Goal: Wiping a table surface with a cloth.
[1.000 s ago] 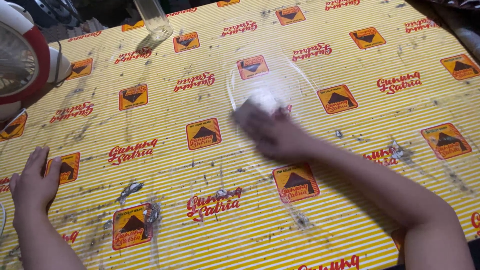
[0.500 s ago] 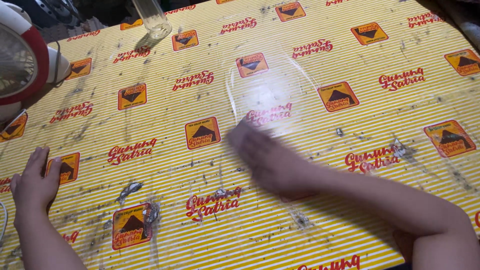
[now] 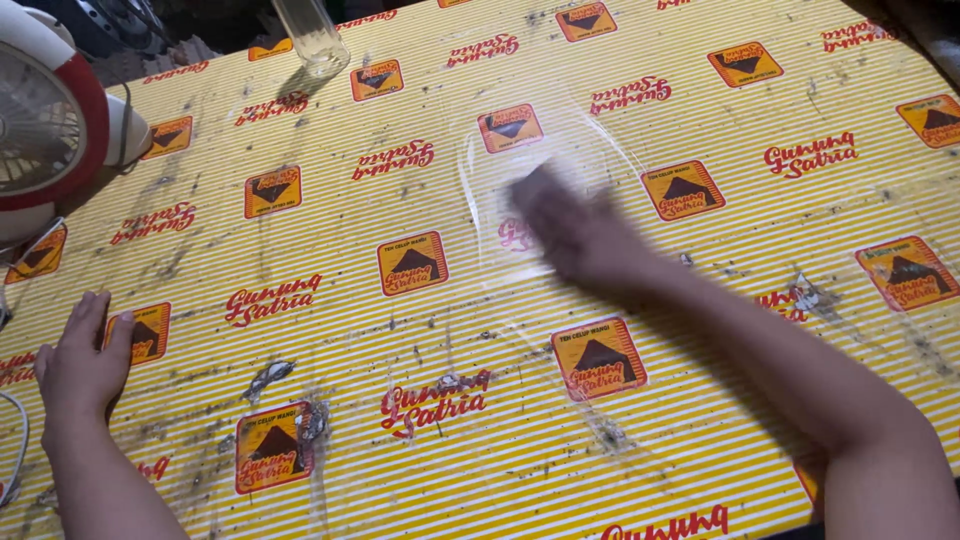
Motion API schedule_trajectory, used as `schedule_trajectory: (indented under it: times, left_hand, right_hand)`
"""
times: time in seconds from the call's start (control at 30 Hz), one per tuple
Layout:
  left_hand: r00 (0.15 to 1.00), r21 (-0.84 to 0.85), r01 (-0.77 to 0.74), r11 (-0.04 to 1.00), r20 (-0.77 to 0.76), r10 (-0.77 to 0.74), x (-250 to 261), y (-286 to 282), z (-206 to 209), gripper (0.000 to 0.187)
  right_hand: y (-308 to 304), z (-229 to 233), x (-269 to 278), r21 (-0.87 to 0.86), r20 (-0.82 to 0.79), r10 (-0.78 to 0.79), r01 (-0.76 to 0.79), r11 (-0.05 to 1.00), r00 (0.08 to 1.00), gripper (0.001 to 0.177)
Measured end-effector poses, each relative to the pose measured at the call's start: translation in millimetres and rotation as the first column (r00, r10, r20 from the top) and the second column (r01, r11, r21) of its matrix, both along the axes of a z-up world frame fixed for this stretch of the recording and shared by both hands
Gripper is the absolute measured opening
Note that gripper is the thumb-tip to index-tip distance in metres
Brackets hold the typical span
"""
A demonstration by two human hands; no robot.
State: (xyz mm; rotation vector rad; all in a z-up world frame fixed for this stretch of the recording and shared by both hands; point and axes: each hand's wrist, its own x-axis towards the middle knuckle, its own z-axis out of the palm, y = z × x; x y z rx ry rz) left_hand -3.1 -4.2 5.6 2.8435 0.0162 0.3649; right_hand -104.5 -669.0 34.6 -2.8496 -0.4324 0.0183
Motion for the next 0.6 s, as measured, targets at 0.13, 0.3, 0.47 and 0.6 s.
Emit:
schedule_trajectory:
  times: [0.13,0.3,0.47,0.6]
  left_hand:
    - [1.000,-0.003,0.007,1.000,0.004,-0.007,3,7,-4,0.059]
    - [1.000,0.021,0.010,1.000,0.015,-0.010,6,12,-11,0.060]
    - [0.999,-0.007,0.043,0.999,0.025,-0.043,8,15,-15,0.060]
    - [0.993,-0.124,0.107,0.987,0.059,-0.100,24,34,-41,0.055]
  right_hand:
    - [-124,1,31,0.020,0.119,-0.414,0.415,0.910,0.903,0.073]
    - [-197,-1,1,0.055,0.155,-0.768,0.771,0.635,0.622,0.075]
    - [-195,-35,26,0.000,0.303,-0.665,0.697,0.717,0.683,0.073]
    - [-123,-32,50,-0.100,0.564,-0.293,0.417,0.904,0.772,0.072]
